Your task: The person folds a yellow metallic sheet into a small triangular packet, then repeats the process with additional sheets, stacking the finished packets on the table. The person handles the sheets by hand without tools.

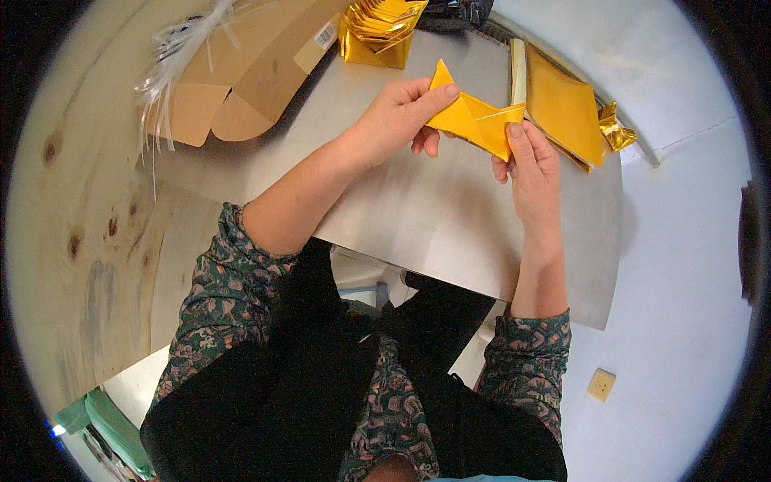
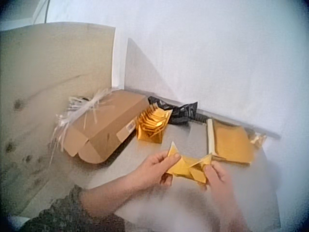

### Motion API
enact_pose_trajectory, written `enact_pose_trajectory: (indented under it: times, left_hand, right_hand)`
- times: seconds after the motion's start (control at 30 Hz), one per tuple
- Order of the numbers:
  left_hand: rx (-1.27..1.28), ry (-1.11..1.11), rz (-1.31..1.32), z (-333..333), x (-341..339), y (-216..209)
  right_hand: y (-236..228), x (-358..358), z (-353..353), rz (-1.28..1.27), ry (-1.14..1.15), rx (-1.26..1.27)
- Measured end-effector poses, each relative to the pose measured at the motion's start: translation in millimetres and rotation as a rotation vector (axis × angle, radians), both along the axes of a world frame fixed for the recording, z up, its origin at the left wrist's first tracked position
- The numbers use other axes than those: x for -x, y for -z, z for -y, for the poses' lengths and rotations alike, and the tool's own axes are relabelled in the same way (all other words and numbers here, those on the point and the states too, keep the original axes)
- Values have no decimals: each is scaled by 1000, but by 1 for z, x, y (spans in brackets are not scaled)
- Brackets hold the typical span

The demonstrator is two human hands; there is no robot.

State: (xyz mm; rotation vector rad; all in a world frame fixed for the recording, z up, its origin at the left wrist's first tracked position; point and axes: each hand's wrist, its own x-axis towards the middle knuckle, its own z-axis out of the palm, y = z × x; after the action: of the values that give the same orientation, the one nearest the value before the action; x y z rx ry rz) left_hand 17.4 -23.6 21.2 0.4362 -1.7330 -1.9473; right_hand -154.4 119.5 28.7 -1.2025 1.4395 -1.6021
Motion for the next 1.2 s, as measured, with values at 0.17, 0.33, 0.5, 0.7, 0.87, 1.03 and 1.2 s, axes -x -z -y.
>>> enact_pose_trajectory:
  times: [0.17, 0.33, 0.5, 0.7, 0.87, 1.03, 1.2]
  left_hand:
    - [-187, -6, -159, -2, -2, -6]
    - [-76, -132, -156, -2, 2, -5]
    - [-91, -81, -94, 6, 1, 5]
    - [69, -213, 9, 17, -8, 13]
    - [287, -581, 282, 65, -37, 18]
    - [457, -721, 431, 97, -41, 34]
    - [479, -679, 490, 112, -35, 40]
  right_hand:
    - [1, -6, 2, -1, 13, -39]
    - [3, -12, 4, -19, 75, 23]
    - [4, -8, 3, -12, 95, 24]
    - [13, -6, 9, -60, 29, -75]
    - [38, -1, 28, -111, -31, -95]
    - [55, 7, 91, -239, -20, -74]
    - [65, 11, 151, -221, -8, -16]
